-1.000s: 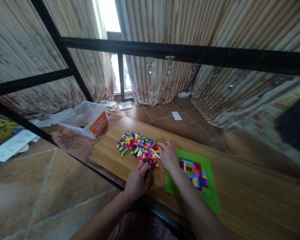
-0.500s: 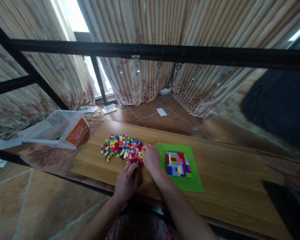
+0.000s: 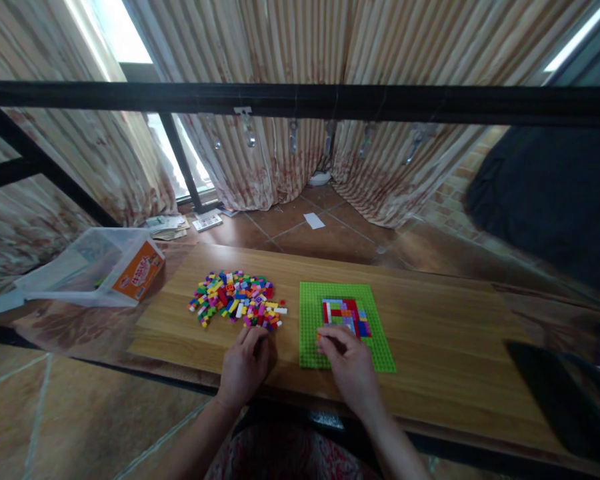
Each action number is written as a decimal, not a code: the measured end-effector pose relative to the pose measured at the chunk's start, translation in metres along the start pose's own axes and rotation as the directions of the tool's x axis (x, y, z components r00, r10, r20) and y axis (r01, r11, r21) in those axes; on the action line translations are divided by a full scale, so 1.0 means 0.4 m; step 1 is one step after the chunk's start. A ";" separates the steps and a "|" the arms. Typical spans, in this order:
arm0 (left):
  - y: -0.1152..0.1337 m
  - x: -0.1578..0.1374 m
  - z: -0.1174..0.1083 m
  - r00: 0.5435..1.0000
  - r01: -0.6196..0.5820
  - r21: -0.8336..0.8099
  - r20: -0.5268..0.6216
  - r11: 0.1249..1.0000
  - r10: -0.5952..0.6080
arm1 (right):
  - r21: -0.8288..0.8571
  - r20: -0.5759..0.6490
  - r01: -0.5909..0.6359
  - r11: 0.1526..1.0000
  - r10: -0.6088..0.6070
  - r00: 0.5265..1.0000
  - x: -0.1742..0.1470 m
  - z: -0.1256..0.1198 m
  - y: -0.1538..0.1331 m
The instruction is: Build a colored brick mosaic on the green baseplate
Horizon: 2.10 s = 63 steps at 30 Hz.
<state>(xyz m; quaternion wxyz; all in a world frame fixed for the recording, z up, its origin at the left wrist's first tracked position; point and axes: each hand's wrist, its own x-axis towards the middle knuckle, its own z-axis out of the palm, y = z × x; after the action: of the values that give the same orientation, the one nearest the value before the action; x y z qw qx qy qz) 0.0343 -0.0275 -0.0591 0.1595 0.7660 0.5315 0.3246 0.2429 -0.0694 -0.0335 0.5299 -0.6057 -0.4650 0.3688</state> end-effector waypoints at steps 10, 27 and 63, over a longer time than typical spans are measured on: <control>0.006 0.002 -0.005 1.000 0.006 0.013 0.012 1.000 -0.007 | -0.247 -0.084 -0.071 0.967 0.052 0.995 0.015 -0.175 0.033; 0.009 0.003 -0.006 1.000 -0.002 0.018 0.015 1.000 0.002 | 0.014 -0.314 -0.207 0.978 0.201 0.928 0.022 -0.245 0.024; 0.008 0.000 -0.003 1.000 0.007 0.012 0.019 1.000 -0.007 | -0.811 -0.083 0.002 0.585 -0.118 0.990 0.045 -0.075 -0.005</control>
<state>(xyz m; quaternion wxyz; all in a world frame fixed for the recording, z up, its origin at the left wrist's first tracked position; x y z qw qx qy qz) 0.0358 -0.0290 -0.0563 0.1613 0.7680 0.5346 0.3136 0.2760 -0.0613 -0.0258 0.2377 -0.7864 -0.5670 0.0596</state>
